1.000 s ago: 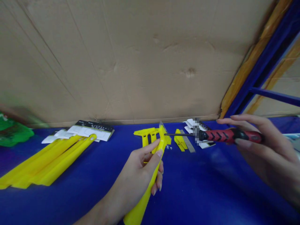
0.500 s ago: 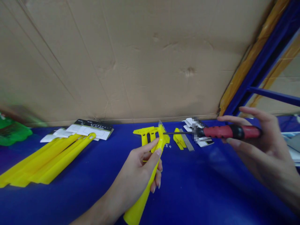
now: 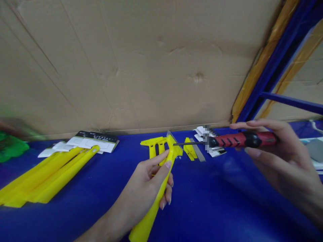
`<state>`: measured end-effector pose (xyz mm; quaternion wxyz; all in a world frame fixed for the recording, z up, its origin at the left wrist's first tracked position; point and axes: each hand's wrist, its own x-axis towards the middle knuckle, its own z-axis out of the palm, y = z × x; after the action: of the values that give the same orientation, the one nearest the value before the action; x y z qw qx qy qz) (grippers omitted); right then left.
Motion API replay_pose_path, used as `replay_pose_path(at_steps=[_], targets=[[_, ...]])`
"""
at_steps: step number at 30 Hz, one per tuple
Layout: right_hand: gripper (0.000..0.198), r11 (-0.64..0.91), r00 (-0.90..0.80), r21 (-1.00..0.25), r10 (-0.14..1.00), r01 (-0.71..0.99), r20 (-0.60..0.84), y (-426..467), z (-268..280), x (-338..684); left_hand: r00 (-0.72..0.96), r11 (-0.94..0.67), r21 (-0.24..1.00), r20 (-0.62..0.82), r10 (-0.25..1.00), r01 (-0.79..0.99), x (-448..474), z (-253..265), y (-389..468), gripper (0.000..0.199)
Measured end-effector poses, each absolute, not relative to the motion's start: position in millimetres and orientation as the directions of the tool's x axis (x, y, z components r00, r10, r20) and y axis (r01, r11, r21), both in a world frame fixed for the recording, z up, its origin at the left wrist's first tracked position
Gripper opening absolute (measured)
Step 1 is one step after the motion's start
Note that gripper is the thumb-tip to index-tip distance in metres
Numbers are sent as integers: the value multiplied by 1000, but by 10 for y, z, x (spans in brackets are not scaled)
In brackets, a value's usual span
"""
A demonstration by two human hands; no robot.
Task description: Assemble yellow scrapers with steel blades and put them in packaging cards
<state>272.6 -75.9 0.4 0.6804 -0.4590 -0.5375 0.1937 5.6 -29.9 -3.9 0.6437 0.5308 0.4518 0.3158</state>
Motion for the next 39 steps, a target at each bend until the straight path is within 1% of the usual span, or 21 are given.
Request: replay_pose_path(at_steps=[2,3,4,6,7,8,10,12,13,14,15,18,21,24,28,31,33,34,36,38,39], targets=[[25,480,346,-846,773,232,533,-753,13,2720,402,245,967,-250,881,65,56,-51,-308,76],[24,464,351,-851,776,245,524,-752,17,2721,410,251,966,-253,876,60,56,-59,-311,76],[28,460,356,-850,773,255,525,-753,21,2724,417,259,964,-258,871,56,55,-67,-311,77],[44,491,366,-834,750,250,551,-759,31,2735,429,266,963,-262,865,51,53,-80,-309,79],[46,507,362,-828,744,241,561,-764,37,2742,435,267,963,-260,862,48,53,-83,-307,80],[40,505,351,-824,746,255,566,-769,42,2749,439,264,963,-257,861,45,52,-86,-305,82],[20,451,342,-825,758,341,556,-777,48,2763,447,262,964,-253,858,42,51,-87,-305,85],[20,432,343,-801,741,415,577,-781,45,2776,455,266,963,-253,854,37,51,-90,-307,88],[27,449,340,-788,727,422,597,-781,42,2780,458,268,963,-254,852,36,52,-93,-307,89],[35,476,332,-782,720,402,609,-781,37,2782,459,270,962,-255,851,34,54,-98,-307,89],[39,495,318,-785,726,373,609,-781,35,2782,458,272,962,-257,851,32,56,-104,-306,90],[23,459,328,-808,750,369,575,-781,44,2762,466,282,959,-263,845,29,61,-122,-305,92],[25,473,429,-814,692,339,581,-780,87,2727,488,285,958,-261,833,27,49,-110,-321,94],[19,532,539,-827,649,182,537,-761,149,2706,492,244,969,-227,840,30,9,-44,-333,94],[13,552,644,-831,611,70,460,-688,208,2715,486,165,986,-163,859,39,-38,60,-279,90],[13,546,703,-837,582,35,409,-634,212,2726,510,227,974,-200,836,10,-30,77,-218,91],[14,554,714,-831,565,44,414,-617,201,2726,520,260,966,-225,824,5,-21,78,-199,88],[14,558,710,-829,567,42,418,-614,192,2725,518,248,968,-225,825,24,-23,85,-195,85],[13,554,693,-832,595,14,408,-616,169,2717,502,146,982,-189,844,124,-54,121,-187,77],[11,526,659,-850,648,-25,381,-624,147,2704,469,-91,948,-66,881,305,-121,171,-161,66],[12,511,638,-858,674,-40,372,-630,138,2694,441,-269,868,65,895,417,-164,192,-137,58]])
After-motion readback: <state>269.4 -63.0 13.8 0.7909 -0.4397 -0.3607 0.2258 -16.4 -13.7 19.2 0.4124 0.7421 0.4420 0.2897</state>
